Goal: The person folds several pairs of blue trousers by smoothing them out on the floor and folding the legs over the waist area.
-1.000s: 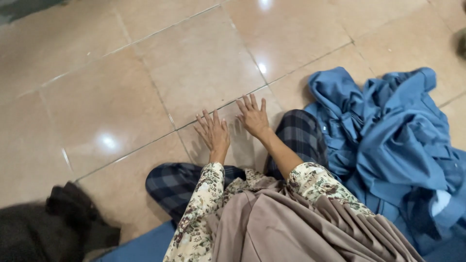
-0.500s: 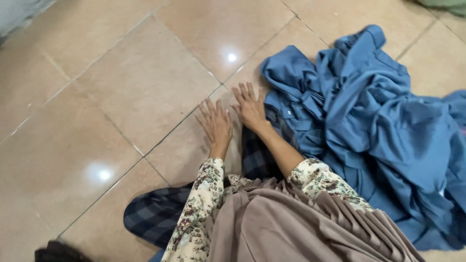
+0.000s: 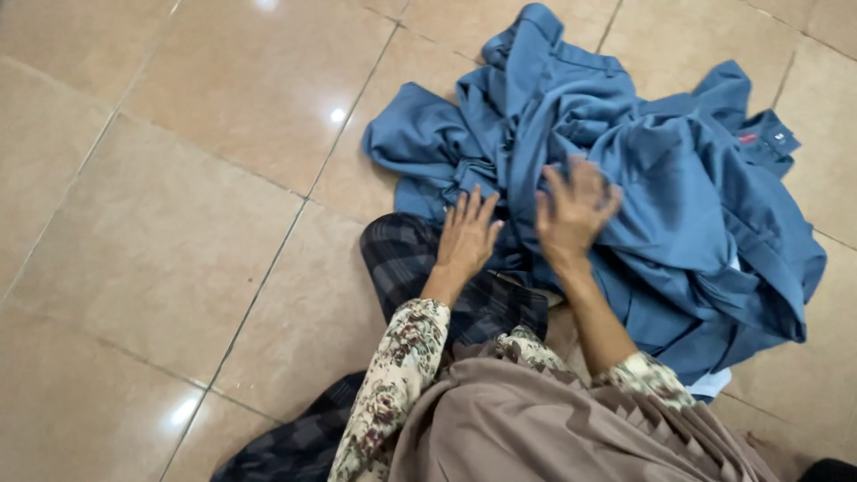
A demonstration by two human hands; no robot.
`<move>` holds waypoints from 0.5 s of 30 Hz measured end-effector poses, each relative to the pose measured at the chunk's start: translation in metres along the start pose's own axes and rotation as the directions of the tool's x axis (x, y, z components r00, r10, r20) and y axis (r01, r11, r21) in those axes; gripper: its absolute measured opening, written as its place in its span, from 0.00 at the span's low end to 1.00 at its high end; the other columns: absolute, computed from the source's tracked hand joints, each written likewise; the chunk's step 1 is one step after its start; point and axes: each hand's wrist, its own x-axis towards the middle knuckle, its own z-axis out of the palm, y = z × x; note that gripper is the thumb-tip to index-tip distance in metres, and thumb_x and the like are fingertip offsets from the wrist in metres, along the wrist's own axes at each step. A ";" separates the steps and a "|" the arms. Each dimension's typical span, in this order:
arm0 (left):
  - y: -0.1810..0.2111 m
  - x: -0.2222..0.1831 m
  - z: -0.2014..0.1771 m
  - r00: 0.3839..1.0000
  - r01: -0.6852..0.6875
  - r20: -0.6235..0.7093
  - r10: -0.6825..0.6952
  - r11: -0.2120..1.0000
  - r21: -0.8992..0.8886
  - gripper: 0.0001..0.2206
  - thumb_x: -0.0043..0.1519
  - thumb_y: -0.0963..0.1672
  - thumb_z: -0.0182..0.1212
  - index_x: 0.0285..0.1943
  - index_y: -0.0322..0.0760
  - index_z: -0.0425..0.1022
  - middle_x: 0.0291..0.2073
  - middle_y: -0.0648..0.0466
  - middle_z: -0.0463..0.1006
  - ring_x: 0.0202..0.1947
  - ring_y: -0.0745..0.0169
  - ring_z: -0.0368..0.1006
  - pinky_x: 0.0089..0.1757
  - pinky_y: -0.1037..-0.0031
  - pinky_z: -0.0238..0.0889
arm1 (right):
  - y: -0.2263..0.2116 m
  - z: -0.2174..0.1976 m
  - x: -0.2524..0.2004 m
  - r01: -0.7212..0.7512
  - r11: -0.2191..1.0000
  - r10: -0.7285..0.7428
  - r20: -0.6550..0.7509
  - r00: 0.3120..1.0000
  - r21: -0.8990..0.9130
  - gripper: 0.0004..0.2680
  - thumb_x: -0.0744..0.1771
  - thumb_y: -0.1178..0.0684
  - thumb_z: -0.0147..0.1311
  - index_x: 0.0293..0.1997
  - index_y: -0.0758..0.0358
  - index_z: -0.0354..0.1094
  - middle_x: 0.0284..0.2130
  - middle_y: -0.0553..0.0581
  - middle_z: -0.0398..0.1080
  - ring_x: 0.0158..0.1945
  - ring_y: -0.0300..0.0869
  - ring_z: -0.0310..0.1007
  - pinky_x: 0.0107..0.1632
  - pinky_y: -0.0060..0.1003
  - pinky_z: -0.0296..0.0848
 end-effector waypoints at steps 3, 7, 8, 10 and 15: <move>0.017 0.010 0.020 0.982 0.062 0.185 -0.031 0.984 -0.165 0.27 0.70 0.55 0.44 0.79 0.55 0.50 0.72 0.40 0.59 0.68 0.34 0.63 0.60 0.45 0.60 | 0.032 -0.050 -0.004 -0.352 0.927 0.372 0.212 0.903 -0.129 0.33 0.64 0.46 0.70 0.77 0.46 0.53 0.75 0.73 0.34 0.76 0.70 0.29 0.63 0.84 0.32; 0.026 0.018 0.039 0.930 0.197 0.357 -0.084 0.936 -0.292 0.29 0.69 0.58 0.40 0.80 0.60 0.46 0.71 0.42 0.61 0.65 0.34 0.66 0.58 0.45 0.63 | 0.076 -0.016 -0.043 -0.546 0.838 0.521 0.267 0.811 0.023 0.40 0.63 0.56 0.71 0.83 0.45 0.41 0.76 0.68 0.27 0.76 0.69 0.46 0.58 0.76 0.63; 0.025 0.020 0.045 0.925 0.243 0.365 -0.103 0.901 -0.360 0.29 0.70 0.58 0.41 0.80 0.58 0.48 0.71 0.41 0.62 0.66 0.35 0.66 0.58 0.46 0.63 | 0.084 0.009 -0.055 -0.480 0.853 0.441 0.208 0.873 0.205 0.34 0.60 0.65 0.62 0.76 0.57 0.50 0.67 0.74 0.46 0.69 0.71 0.54 0.62 0.70 0.59; 0.028 0.021 0.035 0.919 0.286 0.377 -0.120 0.860 -0.423 0.29 0.70 0.58 0.43 0.80 0.55 0.51 0.70 0.39 0.63 0.67 0.36 0.65 0.58 0.48 0.63 | 0.080 0.045 -0.065 -0.391 0.840 0.371 0.128 0.920 0.376 0.30 0.58 0.73 0.54 0.70 0.69 0.60 0.59 0.79 0.65 0.63 0.73 0.62 0.67 0.63 0.56; 0.021 0.025 -0.004 0.857 0.509 0.432 -0.279 0.581 -0.635 0.33 0.69 0.60 0.42 0.80 0.46 0.52 0.68 0.33 0.64 0.71 0.33 0.57 0.67 0.50 0.50 | 0.013 0.106 -0.057 -0.461 0.746 0.382 0.259 0.887 0.481 0.25 0.58 0.70 0.60 0.62 0.58 0.71 0.39 0.69 0.72 0.45 0.67 0.73 0.51 0.56 0.71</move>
